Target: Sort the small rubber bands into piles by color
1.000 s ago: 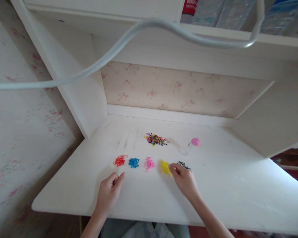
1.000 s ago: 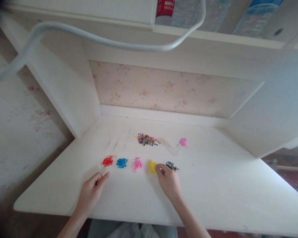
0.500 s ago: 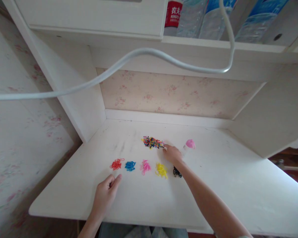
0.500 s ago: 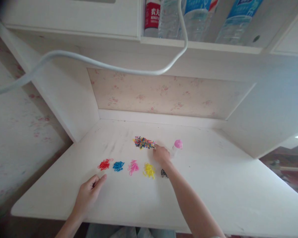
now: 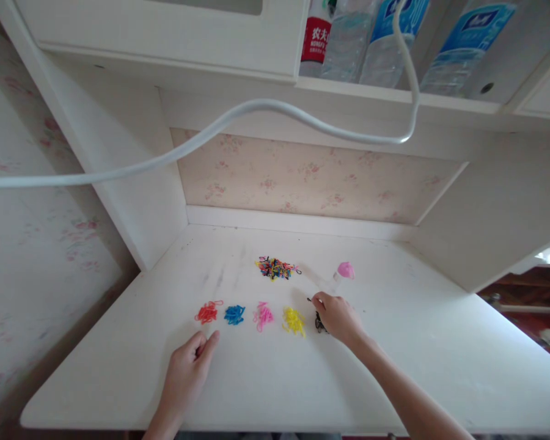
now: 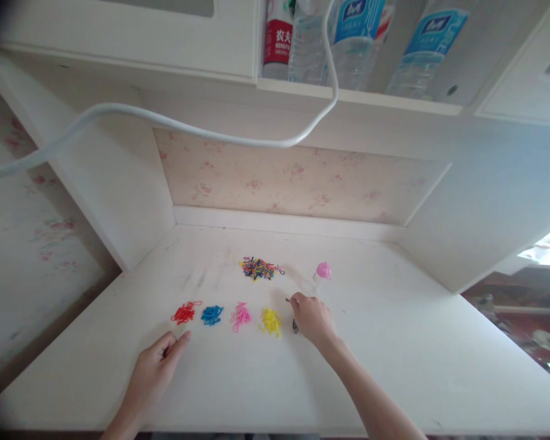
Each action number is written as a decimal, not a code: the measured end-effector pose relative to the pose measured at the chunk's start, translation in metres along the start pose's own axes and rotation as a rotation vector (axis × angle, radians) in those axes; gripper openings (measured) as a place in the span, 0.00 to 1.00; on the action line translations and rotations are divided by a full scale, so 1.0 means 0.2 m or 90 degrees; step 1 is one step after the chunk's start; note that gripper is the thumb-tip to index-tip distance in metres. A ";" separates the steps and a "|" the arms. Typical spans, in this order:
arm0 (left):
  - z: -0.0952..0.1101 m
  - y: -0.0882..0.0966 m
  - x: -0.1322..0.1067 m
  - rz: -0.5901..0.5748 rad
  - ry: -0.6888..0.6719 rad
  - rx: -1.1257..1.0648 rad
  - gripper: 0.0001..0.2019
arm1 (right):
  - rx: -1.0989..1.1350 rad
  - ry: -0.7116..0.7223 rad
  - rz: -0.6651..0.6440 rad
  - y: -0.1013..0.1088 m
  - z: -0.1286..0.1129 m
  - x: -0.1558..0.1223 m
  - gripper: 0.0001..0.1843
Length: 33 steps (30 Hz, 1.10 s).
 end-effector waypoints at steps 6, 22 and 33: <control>-0.02 0.00 0.00 0.009 0.006 -0.002 0.23 | -0.010 -0.008 -0.015 0.01 0.12 -0.14 0.20; -0.01 0.00 0.00 -0.005 0.006 -0.015 0.23 | 0.024 -0.010 -0.010 -0.17 -0.25 0.25 0.17; -0.02 -0.01 0.01 -0.019 0.021 -0.019 0.24 | 0.025 0.000 -0.012 -0.20 -0.28 0.33 0.17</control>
Point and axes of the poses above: each hand's wrist, its own x-axis towards the middle knuckle, its own y-axis out of the back of the hand, z = x × y, the point moved 3 cm from there along x, towards the middle knuckle, and after that the axes turned 14 degrees about z, right-handed, at the moved point
